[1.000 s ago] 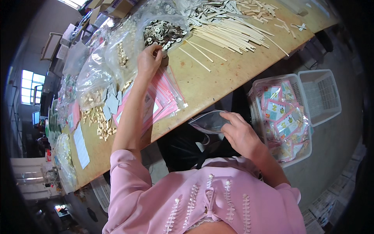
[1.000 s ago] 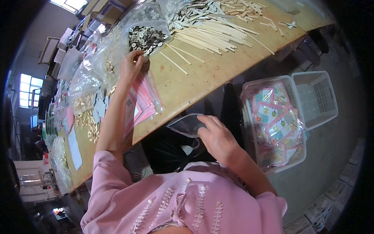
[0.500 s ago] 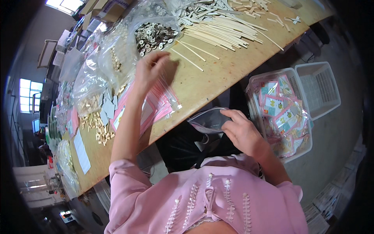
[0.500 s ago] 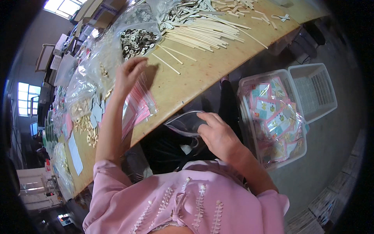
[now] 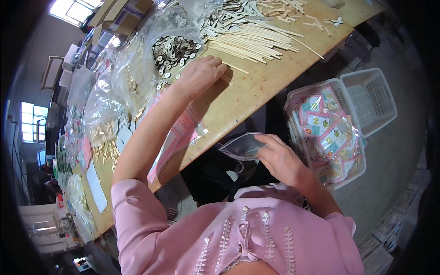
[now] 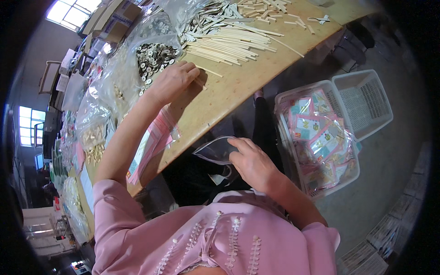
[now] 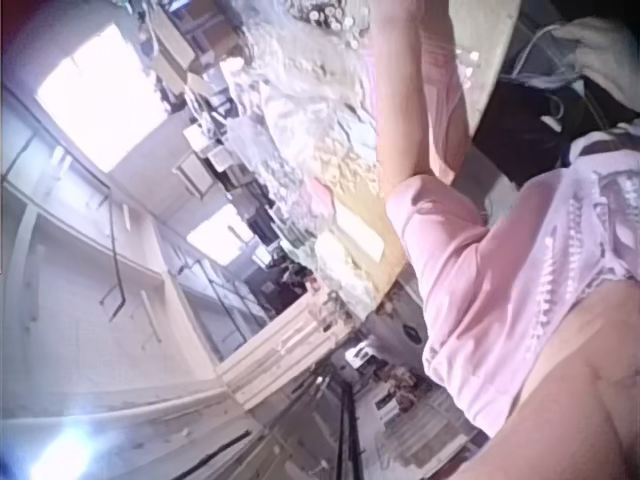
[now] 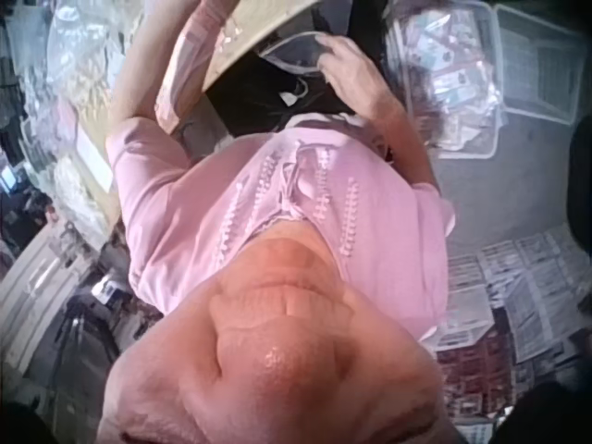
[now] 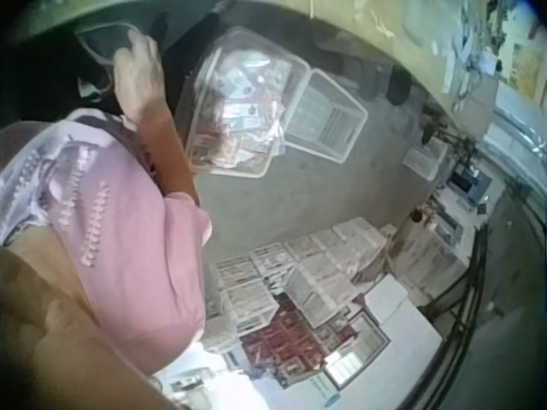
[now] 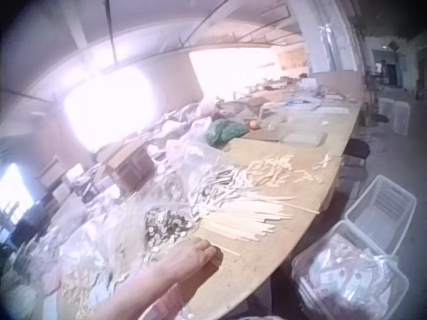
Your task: The person repeatedly picks small wooden pieces, round wooden discs, and thin wooden sticks from a table and places them into small clear plastic bags. The person then inserts a printed instruction sheet into each bag and sets the completed kits into a white basket.
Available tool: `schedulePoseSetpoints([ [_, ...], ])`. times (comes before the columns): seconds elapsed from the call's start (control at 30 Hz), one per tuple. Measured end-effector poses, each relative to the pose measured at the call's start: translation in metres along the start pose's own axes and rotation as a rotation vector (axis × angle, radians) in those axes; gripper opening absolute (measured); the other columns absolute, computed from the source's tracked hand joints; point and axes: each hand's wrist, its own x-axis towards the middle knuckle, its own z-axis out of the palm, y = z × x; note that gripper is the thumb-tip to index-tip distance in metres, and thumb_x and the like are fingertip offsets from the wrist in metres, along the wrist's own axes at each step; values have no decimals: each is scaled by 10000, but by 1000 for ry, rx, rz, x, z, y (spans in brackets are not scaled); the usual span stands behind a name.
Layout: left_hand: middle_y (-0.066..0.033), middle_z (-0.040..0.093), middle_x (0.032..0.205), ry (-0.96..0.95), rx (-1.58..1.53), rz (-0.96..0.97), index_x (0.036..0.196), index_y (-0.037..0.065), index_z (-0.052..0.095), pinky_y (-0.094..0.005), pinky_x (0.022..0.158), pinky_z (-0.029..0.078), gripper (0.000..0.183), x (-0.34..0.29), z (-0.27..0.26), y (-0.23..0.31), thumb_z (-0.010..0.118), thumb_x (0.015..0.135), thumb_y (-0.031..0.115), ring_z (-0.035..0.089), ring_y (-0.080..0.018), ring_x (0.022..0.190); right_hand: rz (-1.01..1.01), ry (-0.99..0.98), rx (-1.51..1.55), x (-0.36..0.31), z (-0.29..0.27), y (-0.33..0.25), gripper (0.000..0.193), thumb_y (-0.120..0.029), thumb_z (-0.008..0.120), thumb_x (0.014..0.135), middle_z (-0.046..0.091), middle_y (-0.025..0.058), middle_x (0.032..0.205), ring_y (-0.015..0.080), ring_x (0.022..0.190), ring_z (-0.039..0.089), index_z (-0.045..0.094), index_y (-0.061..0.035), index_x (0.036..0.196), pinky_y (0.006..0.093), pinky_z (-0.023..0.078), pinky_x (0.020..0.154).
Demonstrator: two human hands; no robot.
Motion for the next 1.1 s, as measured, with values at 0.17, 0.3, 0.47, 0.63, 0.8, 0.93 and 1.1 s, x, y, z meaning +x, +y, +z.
schedulePoseSetpoints([
  [0.17,-62,629,943,-27,53,46,1120,120,622,-394,737,569,206,9,4,2,575,925,168,676,-267,914,-2,7,-14,-9,3,6,55,-10,658,835,586,223,1298,379,1216,564,644,19,880,430,486,1015],
  [0.3,-77,649,965,-38,-94,-4,1121,124,636,-387,802,562,205,7,3,2,591,933,193,677,-282,961,-5,-1,-18,-8,2,4,94,24,697,828,598,232,1272,395,1205,570,667,18,917,430,495,1000],
  [0.47,-84,653,938,169,-221,-160,1047,54,627,-357,757,558,150,-23,-34,10,655,900,67,673,-254,867,22,15,30,-8,-6,-3,103,23,697,830,594,236,1282,404,1217,567,659,20,926,433,498,988],
  [0.63,-65,652,996,663,-1126,-310,1004,5,622,-264,776,525,181,-78,-76,80,696,853,-65,653,-134,880,-10,54,-31,-1,-17,-5,75,5,651,829,573,280,1285,437,1209,541,606,17,887,458,456,1031],
  [0.8,-71,643,1022,659,-1391,-330,1066,17,604,-306,849,527,274,-109,-54,145,736,839,-60,646,-162,960,-52,40,-24,9,-15,-20,55,10,636,856,574,275,1301,440,1229,540,582,15,862,458,471,1017],
  [0.93,-65,679,1076,599,-1189,-457,1123,52,655,-344,932,487,384,-107,-39,163,825,780,79,625,-196,1028,-97,46,-27,13,-13,-31,68,14,639,858,582,268,1302,441,1228,550,572,22,868,459,472,1020],
  [1.1,-7,705,990,432,-845,-123,992,113,717,-400,941,444,255,-117,-36,133,787,822,291,610,-254,991,-95,33,-46,16,-26,-34,73,14,662,850,598,250,1292,435,1223,561,595,21,878,441,475,1021],
])
